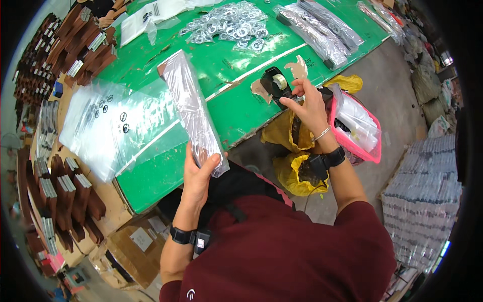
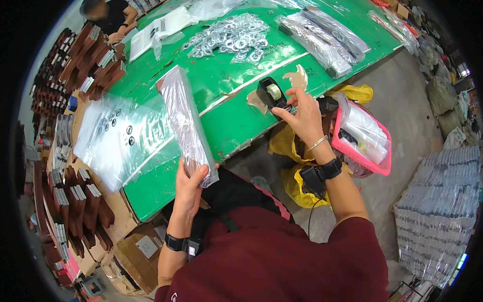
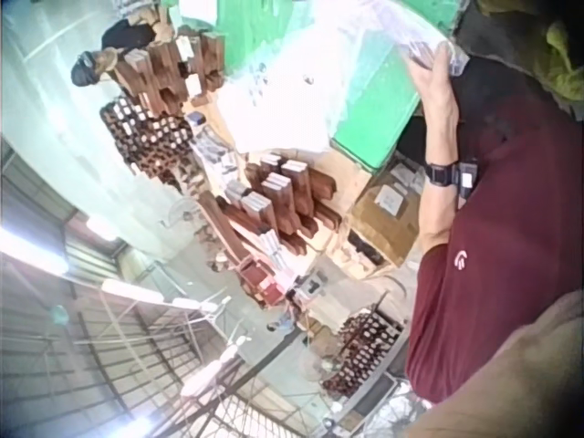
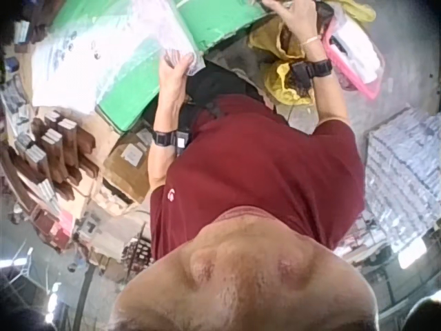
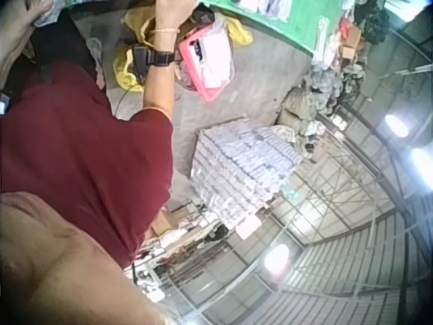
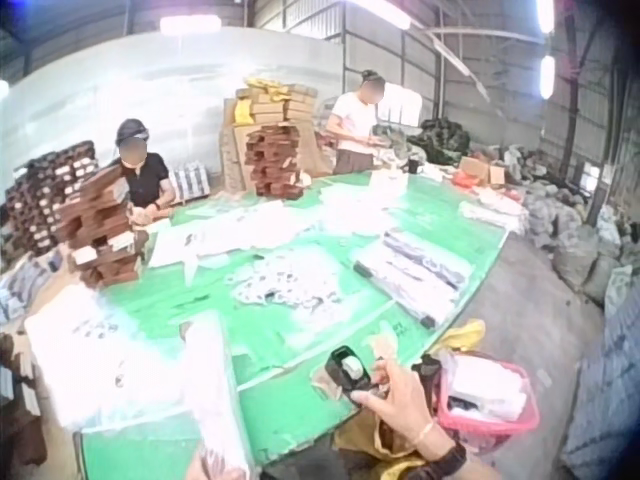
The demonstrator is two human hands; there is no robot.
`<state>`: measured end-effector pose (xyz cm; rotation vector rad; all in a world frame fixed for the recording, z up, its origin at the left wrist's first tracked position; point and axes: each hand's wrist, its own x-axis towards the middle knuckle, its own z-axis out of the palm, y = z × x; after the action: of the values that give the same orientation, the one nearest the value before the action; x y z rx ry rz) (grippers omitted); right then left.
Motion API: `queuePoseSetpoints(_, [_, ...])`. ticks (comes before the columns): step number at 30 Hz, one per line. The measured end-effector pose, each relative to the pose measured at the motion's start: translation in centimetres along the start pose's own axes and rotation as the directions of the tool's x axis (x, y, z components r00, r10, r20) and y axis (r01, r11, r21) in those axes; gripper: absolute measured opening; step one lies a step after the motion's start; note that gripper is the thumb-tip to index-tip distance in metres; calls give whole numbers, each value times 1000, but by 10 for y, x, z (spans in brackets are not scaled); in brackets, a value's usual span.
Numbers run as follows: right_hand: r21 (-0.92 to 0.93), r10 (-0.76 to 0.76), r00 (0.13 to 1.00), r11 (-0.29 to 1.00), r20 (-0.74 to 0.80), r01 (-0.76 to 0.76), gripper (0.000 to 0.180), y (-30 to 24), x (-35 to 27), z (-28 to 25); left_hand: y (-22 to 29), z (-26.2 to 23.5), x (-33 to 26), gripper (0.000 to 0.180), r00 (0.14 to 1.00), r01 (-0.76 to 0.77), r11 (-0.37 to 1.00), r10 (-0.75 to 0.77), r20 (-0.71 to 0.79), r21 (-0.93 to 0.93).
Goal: Packaging wooden furniture components into plastic bags and sealing them with tape for assembly kits.
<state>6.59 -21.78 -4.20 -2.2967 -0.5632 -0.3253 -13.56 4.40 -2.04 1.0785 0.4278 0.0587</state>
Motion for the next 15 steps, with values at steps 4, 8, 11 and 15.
queuePoseSetpoints(4, [-23,148,988,989,50,-147,47,3,10,3,0,2,-1,78,998,-10,999,7,63,51])
queuePoseSetpoints(8, [243,173,983,953,61,-182,44,26,15,17,3,6,-2,81,993,9,997,-17,114,71])
queuePoseSetpoints(11, [197,151,988,969,-3,-148,42,21,16,15,1,6,-1,80,993,-4,993,-11,122,121])
queuePoseSetpoints(15, [323,219,974,920,51,-224,36,3,11,1,4,0,3,86,988,33,984,-58,140,174])
